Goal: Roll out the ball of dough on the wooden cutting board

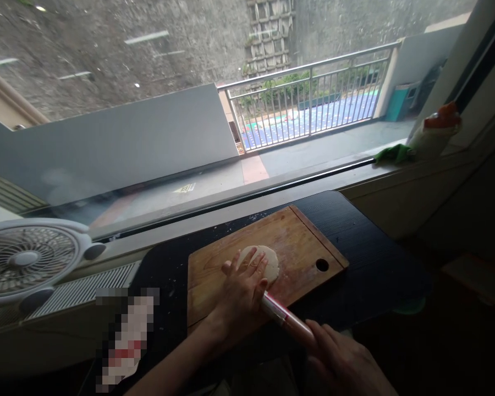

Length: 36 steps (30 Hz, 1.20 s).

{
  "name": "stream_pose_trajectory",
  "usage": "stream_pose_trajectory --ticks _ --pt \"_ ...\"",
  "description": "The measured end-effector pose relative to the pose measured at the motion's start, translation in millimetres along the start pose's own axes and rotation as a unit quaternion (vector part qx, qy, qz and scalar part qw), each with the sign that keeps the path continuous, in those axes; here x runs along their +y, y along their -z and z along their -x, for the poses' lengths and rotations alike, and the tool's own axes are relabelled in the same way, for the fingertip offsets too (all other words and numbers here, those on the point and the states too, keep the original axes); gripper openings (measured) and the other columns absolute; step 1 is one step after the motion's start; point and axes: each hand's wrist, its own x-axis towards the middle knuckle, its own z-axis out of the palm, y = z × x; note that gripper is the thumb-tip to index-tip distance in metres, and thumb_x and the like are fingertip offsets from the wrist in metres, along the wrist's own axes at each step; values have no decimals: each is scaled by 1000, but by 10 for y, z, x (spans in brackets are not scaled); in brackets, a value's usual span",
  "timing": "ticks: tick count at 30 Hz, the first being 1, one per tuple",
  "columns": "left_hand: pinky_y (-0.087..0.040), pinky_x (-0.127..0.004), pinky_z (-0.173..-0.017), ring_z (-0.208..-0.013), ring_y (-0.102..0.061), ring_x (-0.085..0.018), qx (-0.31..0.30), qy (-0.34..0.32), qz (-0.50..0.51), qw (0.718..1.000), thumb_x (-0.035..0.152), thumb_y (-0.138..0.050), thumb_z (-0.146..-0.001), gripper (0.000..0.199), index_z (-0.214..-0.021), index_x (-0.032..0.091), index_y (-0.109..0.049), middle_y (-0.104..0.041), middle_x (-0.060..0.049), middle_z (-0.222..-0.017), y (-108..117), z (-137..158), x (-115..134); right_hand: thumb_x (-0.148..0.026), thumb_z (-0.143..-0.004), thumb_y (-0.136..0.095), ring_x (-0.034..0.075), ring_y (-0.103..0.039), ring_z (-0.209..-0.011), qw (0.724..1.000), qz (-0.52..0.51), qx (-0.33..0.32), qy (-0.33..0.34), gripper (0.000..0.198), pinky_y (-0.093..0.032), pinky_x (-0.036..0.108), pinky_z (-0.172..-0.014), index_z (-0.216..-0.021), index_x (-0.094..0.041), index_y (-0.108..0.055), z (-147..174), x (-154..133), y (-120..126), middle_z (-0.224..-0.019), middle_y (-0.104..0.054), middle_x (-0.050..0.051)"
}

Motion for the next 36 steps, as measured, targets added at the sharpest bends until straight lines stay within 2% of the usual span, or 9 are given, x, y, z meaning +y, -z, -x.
stream_pose_trajectory --ticks 7,9,15,17,19,25,27,34,36 --pt "-3 -47 -114 -138 -20 -21 -3 8 6 1000 39 -19 -97 49 -133 17 -43 -41 -5 -142 -36 -855 126 -32 -91 -42 20 -59 -80 995 48 12 -87 39 -51 33 -69 -128 -19 -40 -140 128 249 -92 -60 7" --pt "-3 -48 -114 -137 -20 -22 -8 9 4 1000 39 -19 -97 49 -132 17 -44 -42 -5 -141 -35 -845 133 -30 -91 -42 20 -58 -82 995 47 6 -84 40 -50 33 -70 -128 -19 -41 -149 114 231 -93 -60 7" --pt "-7 -50 -113 -136 -24 -23 -28 5 -21 999 35 -28 -94 44 -133 21 -45 -42 -3 -141 10 -196 56 -24 -87 -41 21 -58 -82 999 31 23 -29 38 -49 36 -73 -124 -17 -44 -110 -32 79 -96 -61 8" --pt "-8 -49 -113 -136 -24 -24 -29 9 -25 999 35 -29 -94 44 -133 22 -45 -42 -3 -141 9 -139 53 -24 -86 -42 20 -58 -80 999 25 12 -31 36 -49 35 -72 -121 -18 -46 -117 -34 92 -94 -61 7" --pt "-7 -50 -113 -136 -25 -24 -28 8 -26 999 36 -28 -94 44 -132 22 -46 -43 -4 -140 -15 -258 73 -25 -87 -44 20 -58 -82 998 32 9 -52 35 -49 35 -73 -121 -18 -46 -130 14 126 -94 -61 7" --pt "-7 -49 -114 -137 -21 -23 -21 11 -3 1000 44 -21 -95 51 -133 19 -43 -43 -5 -140 -153 -1005 175 -30 -89 -45 20 -58 -80 992 81 33 -93 36 -49 35 -70 -123 -18 -46 -171 223 188 -92 -60 7" --pt "-7 -47 -114 -137 -21 -22 -23 14 4 1000 44 -19 -95 52 -132 18 -45 -43 -4 -140 -163 -1074 187 -28 -89 -44 21 -58 -81 991 86 32 -96 36 -49 35 -72 -123 -18 -46 -178 212 188 -93 -60 7" --pt "-5 -53 -112 -137 -22 -25 -25 -7 -15 1000 39 -25 -95 46 -132 21 -45 -43 -5 -140 -18 -366 127 -21 -85 -48 20 -56 -84 995 44 -22 -81 37 -48 36 -76 -122 -20 -45 -148 -5 227 -96 -59 6" --pt "-5 -53 -112 -136 -23 -25 -30 -15 -21 999 39 -28 -94 45 -132 22 -46 -42 -5 -141 7 -267 116 -20 -85 -49 20 -56 -86 996 27 -36 -80 36 -47 36 -78 -121 -21 -46 -157 -15 254 -96 -59 5"
